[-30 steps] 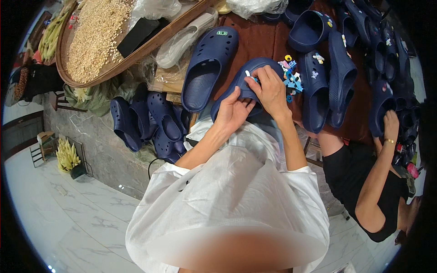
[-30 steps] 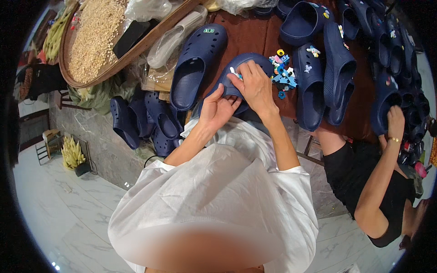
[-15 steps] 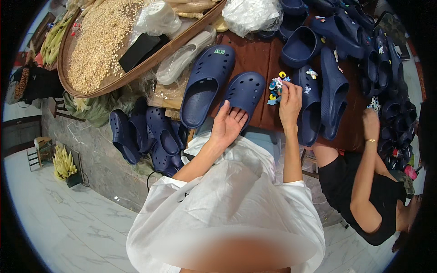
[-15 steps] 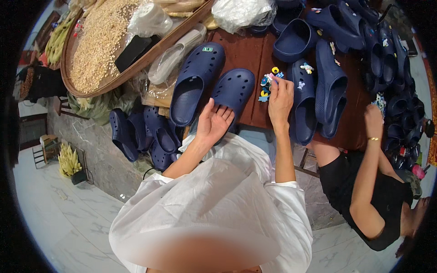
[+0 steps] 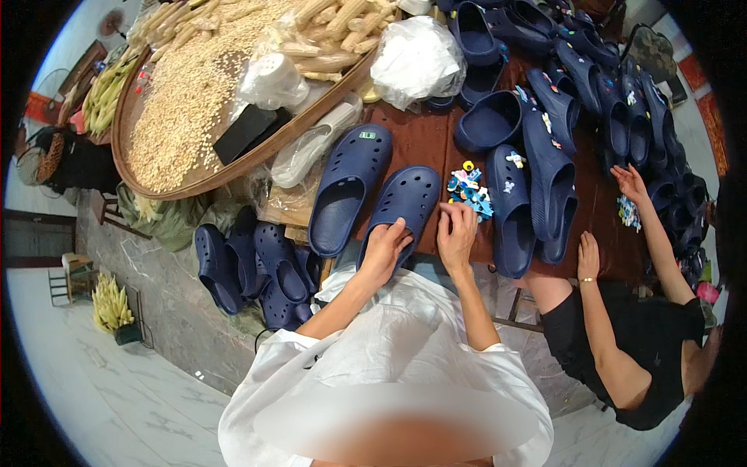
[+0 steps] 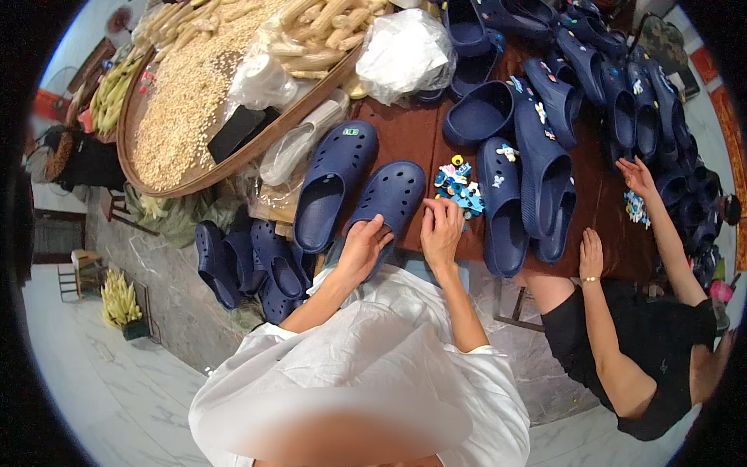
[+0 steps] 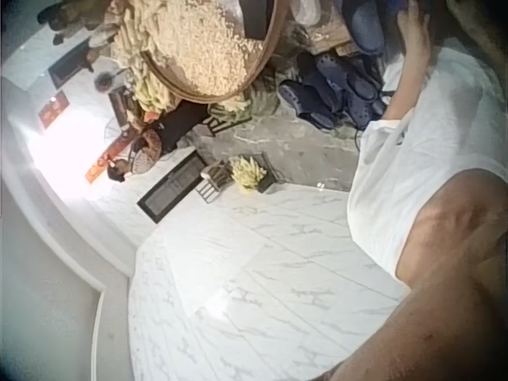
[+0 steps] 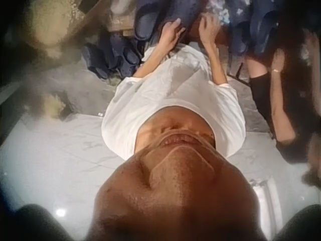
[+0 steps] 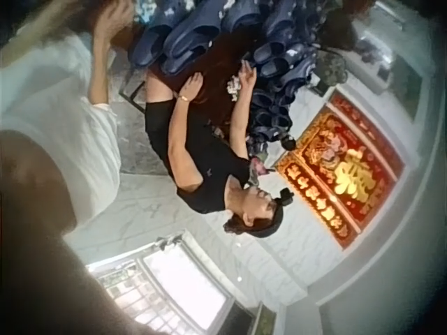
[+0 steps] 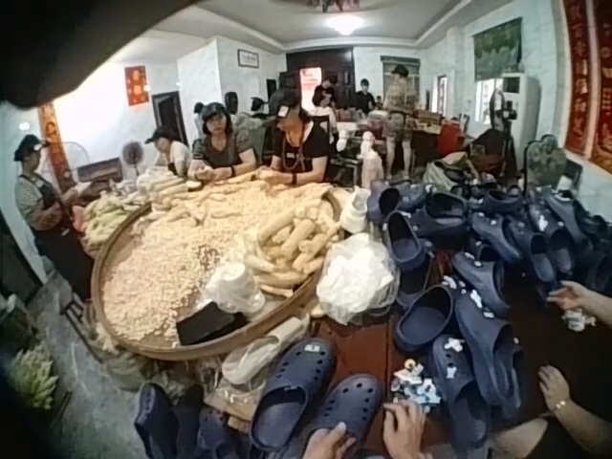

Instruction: Manually attach decorative charms and labels to foam clogs/shoes.

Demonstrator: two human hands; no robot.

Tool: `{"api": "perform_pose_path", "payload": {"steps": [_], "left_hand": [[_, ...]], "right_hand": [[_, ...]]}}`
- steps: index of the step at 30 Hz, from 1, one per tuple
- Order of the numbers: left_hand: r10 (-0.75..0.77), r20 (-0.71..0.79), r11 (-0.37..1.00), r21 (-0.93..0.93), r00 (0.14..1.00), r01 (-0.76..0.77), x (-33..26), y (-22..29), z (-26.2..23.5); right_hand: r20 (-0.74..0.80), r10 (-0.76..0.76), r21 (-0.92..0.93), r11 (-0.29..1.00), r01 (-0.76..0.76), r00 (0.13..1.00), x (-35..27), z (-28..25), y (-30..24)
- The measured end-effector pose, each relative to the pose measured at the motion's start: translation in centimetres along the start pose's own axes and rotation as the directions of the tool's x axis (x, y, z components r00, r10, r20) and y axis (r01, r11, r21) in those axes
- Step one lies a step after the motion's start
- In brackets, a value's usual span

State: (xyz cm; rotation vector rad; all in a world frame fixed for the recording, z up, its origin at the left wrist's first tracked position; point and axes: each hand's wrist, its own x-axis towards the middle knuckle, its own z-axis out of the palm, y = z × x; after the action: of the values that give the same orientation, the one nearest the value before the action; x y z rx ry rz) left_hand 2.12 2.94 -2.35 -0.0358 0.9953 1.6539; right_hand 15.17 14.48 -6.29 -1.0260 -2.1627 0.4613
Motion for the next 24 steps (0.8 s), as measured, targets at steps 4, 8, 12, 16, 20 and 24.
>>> {"api": "perform_pose_path", "payload": {"steps": [4, 8, 12, 16, 20, 24], "left_hand": [[0.042, 0.002, 0.999, -0.006, 0.999, -0.042, -0.5, 0.0, -1.8], [0.076, -0.038, 0.996, -0.048, 0.996, -0.078, -4.4, 4.7, -0.3], [0.247, 0.112, 0.956, -0.191, 0.963, -0.223, -8.7, 10.2, -2.8], [0.451, -0.074, 0.865, -0.211, 0.889, -0.456, -14.2, 15.4, -6.9], [0.519, -0.345, 0.785, -0.169, 0.782, -0.596, -15.2, 17.0, -15.3], [0.455, -0.587, 0.793, -0.075, 0.669, -0.605, -13.4, 13.4, -26.1]], "right_hand": [[0.043, -0.076, 0.05, 0.996, 0.074, 0.996, -0.6, 1.0, -0.3], [0.017, -0.157, -0.021, 0.987, 0.158, 0.987, -1.3, 1.4, 0.9], [0.014, -0.204, -0.001, 0.979, 0.204, 0.979, -1.7, 2.1, 0.8], [-0.003, -0.219, -0.023, 0.976, 0.218, 0.976, -1.7, 2.3, 0.9], [-0.037, -0.215, -0.059, 0.975, 0.213, 0.976, -2.1, 2.2, 1.4], [-0.068, -0.209, -0.058, 0.977, 0.205, 0.976, -1.9, 2.2, 0.8]]}}
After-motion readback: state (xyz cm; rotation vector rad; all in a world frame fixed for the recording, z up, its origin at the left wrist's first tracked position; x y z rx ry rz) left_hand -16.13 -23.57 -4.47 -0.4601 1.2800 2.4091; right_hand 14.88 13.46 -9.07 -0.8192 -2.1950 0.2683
